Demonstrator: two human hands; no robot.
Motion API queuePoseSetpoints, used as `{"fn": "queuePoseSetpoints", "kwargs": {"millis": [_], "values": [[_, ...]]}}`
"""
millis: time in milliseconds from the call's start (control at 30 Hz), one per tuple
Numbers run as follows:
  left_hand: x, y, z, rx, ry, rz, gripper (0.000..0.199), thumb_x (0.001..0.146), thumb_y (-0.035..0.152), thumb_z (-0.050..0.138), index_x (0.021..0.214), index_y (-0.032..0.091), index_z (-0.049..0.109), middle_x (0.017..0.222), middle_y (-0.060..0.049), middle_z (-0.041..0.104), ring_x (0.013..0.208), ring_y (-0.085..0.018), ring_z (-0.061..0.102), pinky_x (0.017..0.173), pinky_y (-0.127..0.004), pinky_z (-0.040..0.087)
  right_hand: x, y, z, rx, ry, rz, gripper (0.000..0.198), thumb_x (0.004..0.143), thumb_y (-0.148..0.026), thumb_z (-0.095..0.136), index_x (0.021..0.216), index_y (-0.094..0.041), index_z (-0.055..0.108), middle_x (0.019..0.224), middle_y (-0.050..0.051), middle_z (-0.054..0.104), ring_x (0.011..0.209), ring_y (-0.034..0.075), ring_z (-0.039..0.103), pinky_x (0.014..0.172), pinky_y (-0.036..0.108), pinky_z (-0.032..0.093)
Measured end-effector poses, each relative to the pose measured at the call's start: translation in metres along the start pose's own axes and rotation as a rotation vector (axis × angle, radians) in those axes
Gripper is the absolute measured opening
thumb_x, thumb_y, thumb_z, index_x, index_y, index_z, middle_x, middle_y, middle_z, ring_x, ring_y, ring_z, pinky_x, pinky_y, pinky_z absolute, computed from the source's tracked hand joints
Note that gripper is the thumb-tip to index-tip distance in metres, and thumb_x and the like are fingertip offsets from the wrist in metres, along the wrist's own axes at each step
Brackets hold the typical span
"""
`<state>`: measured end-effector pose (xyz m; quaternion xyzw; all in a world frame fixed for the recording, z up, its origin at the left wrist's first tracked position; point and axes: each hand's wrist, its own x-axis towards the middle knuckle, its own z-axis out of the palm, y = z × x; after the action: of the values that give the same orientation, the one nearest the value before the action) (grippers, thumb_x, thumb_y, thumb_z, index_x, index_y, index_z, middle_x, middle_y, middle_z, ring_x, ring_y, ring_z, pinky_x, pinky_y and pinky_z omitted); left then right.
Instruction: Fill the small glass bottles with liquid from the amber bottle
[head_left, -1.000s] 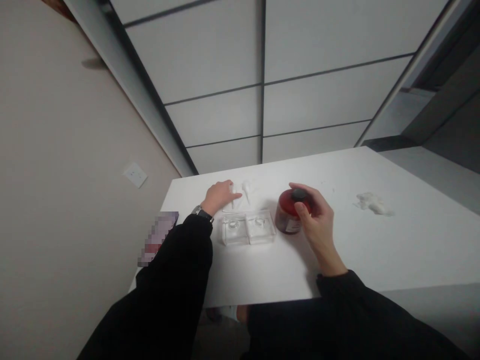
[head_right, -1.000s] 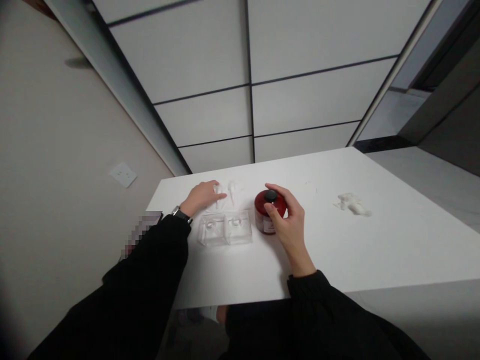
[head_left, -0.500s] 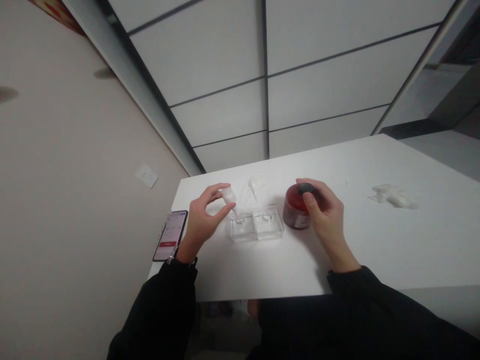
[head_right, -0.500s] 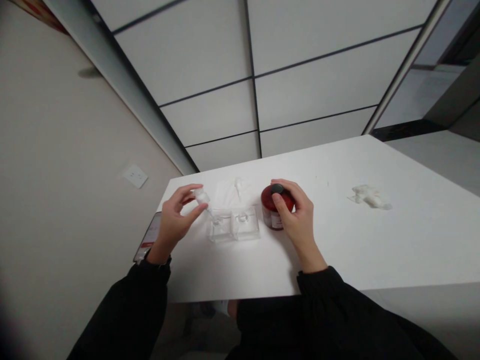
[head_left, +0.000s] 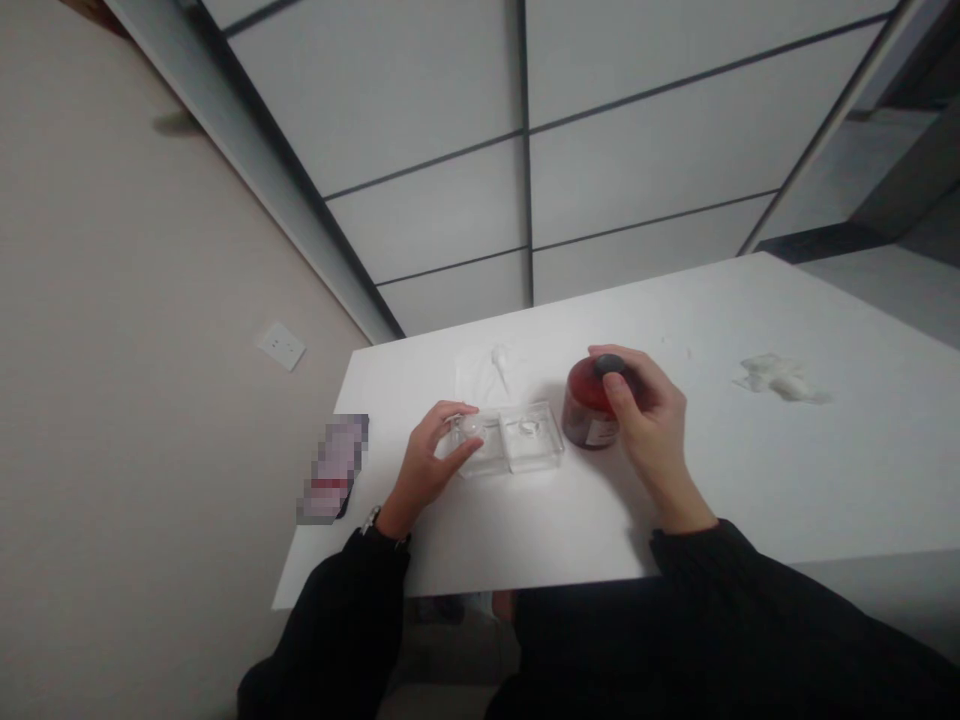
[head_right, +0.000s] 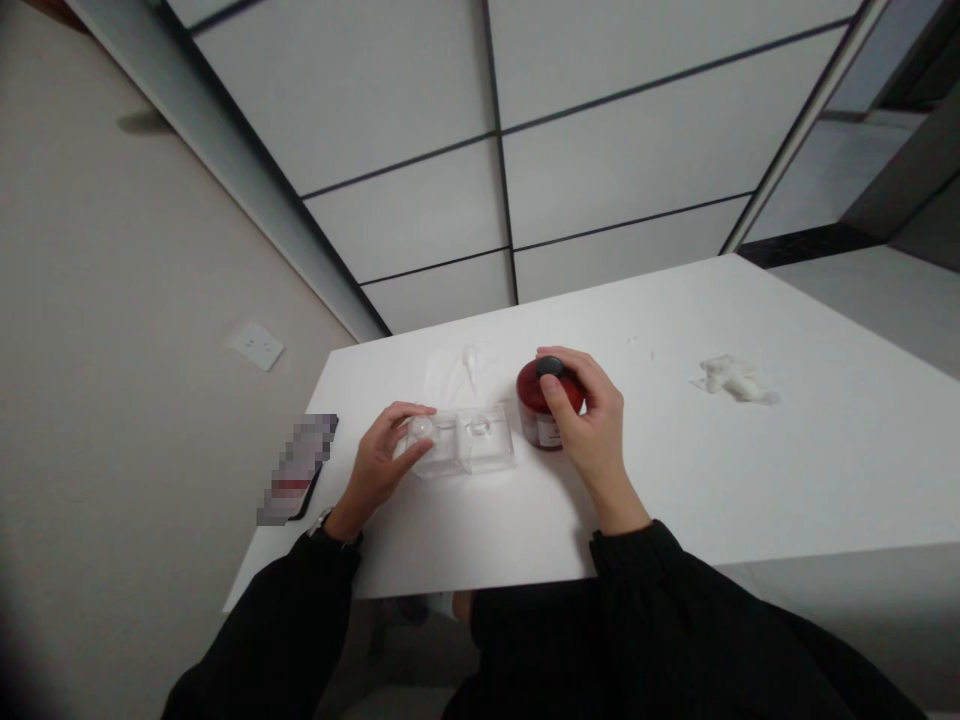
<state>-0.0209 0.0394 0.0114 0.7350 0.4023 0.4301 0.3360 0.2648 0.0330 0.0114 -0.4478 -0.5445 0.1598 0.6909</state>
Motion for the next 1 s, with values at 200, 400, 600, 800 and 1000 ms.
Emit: {"fn": "queuePoseSetpoints", "kwargs": {"millis": [200,400,600,800,1000], "values": [[-0.007,-0.004,0.002,-0.088,-0.025,-0.016,0.054,0.097,0.037,0.072,0.143,0.025,0.045,0.128,-0.012,0.068,0.127,-0.025,0.068,0.116,-0.048,0.05,0.0,0.0,0.0,0.002,-0.002,-0.004,0.024,0.098,-0.047,0.068,0.11,-0.028,0.078,0.115,0.006,0.08,0.112,0.026,0.072,0.102,0.047,0.054],[-0.001,-0.011,0.005,-0.076,-0.009,0.019,0.05,0.086,0.047,0.084,0.121,0.024,0.057,0.126,-0.011,0.063,0.122,-0.027,0.066,0.109,-0.045,0.054,0.0,0.0,0.001,0.01,-0.005,0.0,0.024,0.099,-0.046,0.068,0.11,-0.028,0.078,0.116,0.006,0.079,0.113,0.025,0.072,0.103,0.047,0.054],[0.004,-0.005,0.003,0.061,-0.091,0.108,0.052,0.086,0.053,0.083,0.124,0.023,0.063,0.127,-0.012,0.064,0.125,-0.03,0.062,0.114,-0.051,0.047,0.0,0.0,0.001,0.028,0.002,-0.003,0.023,0.098,-0.045,0.068,0.11,-0.028,0.078,0.116,0.006,0.079,0.113,0.025,0.072,0.104,0.047,0.054],[0.004,-0.006,0.005,0.086,-0.157,0.1,0.049,0.089,0.052,0.08,0.124,0.023,0.061,0.136,-0.014,0.06,0.132,-0.031,0.058,0.118,-0.052,0.045,0.0,-0.001,0.001,0.02,0.002,0.004,0.024,0.098,-0.046,0.068,0.11,-0.028,0.078,0.116,0.007,0.08,0.114,0.025,0.072,0.103,0.047,0.054],[0.003,-0.01,0.005,0.053,-0.16,0.053,0.052,0.087,0.057,0.08,0.122,0.024,0.059,0.138,-0.013,0.059,0.134,-0.032,0.057,0.12,-0.053,0.043,0.0,-0.001,0.001,0.022,0.003,0.005,0.023,0.098,-0.045,0.068,0.11,-0.027,0.077,0.116,0.007,0.079,0.114,0.025,0.072,0.104,0.047,0.054]]}}
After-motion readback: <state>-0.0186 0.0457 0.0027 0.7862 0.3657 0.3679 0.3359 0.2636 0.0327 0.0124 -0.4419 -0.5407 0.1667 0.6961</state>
